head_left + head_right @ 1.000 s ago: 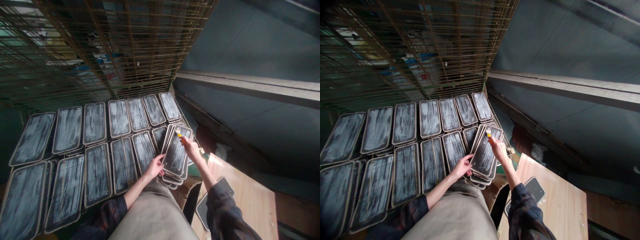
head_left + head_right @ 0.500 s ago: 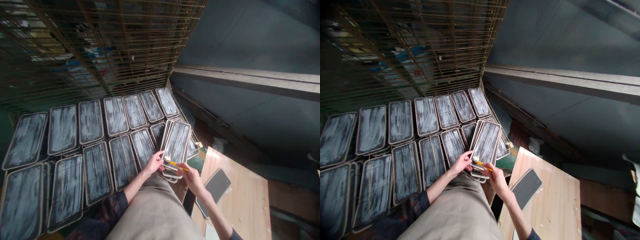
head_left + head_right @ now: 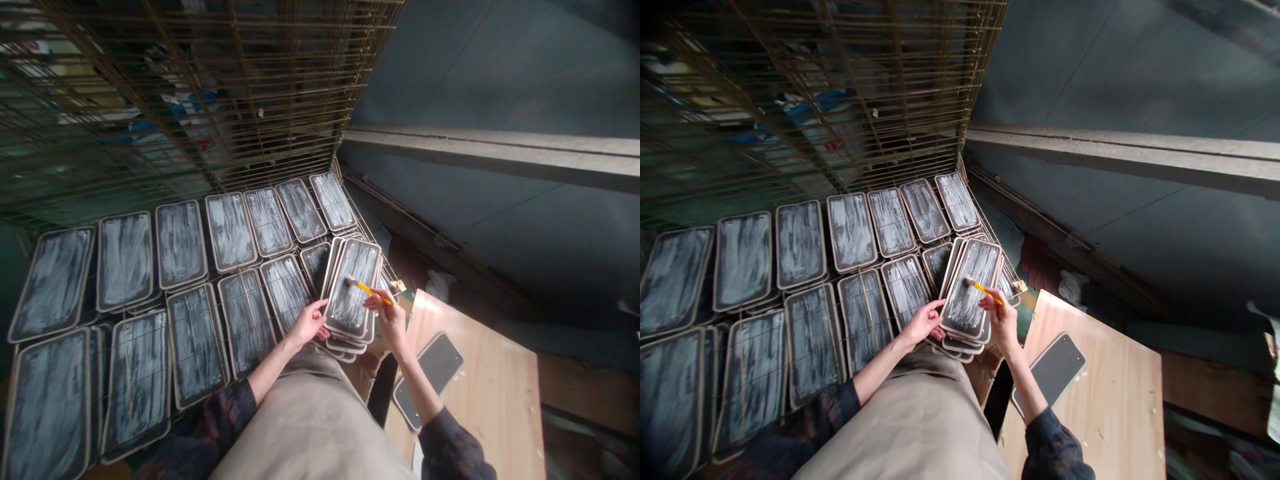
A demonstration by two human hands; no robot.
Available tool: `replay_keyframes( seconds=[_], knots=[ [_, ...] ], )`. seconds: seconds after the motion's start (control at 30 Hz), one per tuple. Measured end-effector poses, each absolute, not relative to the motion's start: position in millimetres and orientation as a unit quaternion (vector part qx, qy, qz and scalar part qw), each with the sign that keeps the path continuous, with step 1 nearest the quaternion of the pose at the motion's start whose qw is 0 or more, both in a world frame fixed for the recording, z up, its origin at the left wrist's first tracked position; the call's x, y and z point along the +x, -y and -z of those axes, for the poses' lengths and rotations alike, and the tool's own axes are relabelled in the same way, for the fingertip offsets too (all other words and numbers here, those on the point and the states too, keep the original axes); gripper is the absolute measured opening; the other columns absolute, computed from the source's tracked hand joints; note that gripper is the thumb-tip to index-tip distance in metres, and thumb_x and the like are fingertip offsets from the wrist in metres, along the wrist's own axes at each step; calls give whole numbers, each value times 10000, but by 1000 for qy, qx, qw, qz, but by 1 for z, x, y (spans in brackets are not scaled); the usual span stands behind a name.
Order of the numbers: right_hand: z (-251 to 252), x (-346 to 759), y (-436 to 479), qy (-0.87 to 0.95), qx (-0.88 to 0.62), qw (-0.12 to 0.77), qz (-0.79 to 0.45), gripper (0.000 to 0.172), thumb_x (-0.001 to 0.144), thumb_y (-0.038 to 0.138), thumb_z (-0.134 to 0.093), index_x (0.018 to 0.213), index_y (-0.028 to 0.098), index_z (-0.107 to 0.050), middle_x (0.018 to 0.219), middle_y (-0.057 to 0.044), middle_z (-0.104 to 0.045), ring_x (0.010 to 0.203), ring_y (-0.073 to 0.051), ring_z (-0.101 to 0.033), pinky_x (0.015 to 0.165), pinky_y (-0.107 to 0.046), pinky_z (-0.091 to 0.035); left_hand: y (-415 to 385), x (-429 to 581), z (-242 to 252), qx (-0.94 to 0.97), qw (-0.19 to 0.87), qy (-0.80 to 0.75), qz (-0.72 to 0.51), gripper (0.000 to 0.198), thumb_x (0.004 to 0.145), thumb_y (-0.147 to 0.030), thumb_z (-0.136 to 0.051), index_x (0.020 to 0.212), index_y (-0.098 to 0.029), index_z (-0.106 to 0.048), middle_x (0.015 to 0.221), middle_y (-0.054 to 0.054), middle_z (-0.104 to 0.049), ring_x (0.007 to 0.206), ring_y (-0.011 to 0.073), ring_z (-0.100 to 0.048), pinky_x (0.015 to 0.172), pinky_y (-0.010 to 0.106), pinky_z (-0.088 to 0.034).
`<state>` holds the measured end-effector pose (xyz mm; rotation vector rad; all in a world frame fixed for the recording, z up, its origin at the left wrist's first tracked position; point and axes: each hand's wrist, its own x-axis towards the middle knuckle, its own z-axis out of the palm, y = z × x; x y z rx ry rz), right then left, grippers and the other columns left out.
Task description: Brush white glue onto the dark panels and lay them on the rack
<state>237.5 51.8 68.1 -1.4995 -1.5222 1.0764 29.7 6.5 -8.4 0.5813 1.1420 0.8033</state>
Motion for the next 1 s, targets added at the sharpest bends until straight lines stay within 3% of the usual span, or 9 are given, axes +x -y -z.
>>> replay_keyframes(
  seconds=[0.2,0.53,1.0],
  knots=[
    [-73,230,-3,564,-595,312,-479,258,909,436,-446,1032,233,-548,759,-17,-674,669,-180,-671,642,-309,-555,-5,30,7,270,725,-519,-364,607,786,-233,-595,1346,-125,-386,610,-74,-484,529,161,-665,483,228,-524],
    [-72,225,26,363,-619,375,-587,398,862,566,-453,991,198,-531,674,-27,-664,587,-208,-673,541,-330,-569,-4,31,6,284,714,-532,-355,620,779,-283,-601,1339,-123,-387,600,-71,-509,492,134,-641,472,214,-513],
    [-50,262,-83,455,-631,493,-389,376,851,533,-494,957,176,-543,657,-15,-664,569,-170,-657,518,-265,-527,-8,34,7,343,682,-550,-338,627,763,-264,-562,1347,-120,-387,566,-84,-486,416,107,-584,383,180,-443]
  ],
)
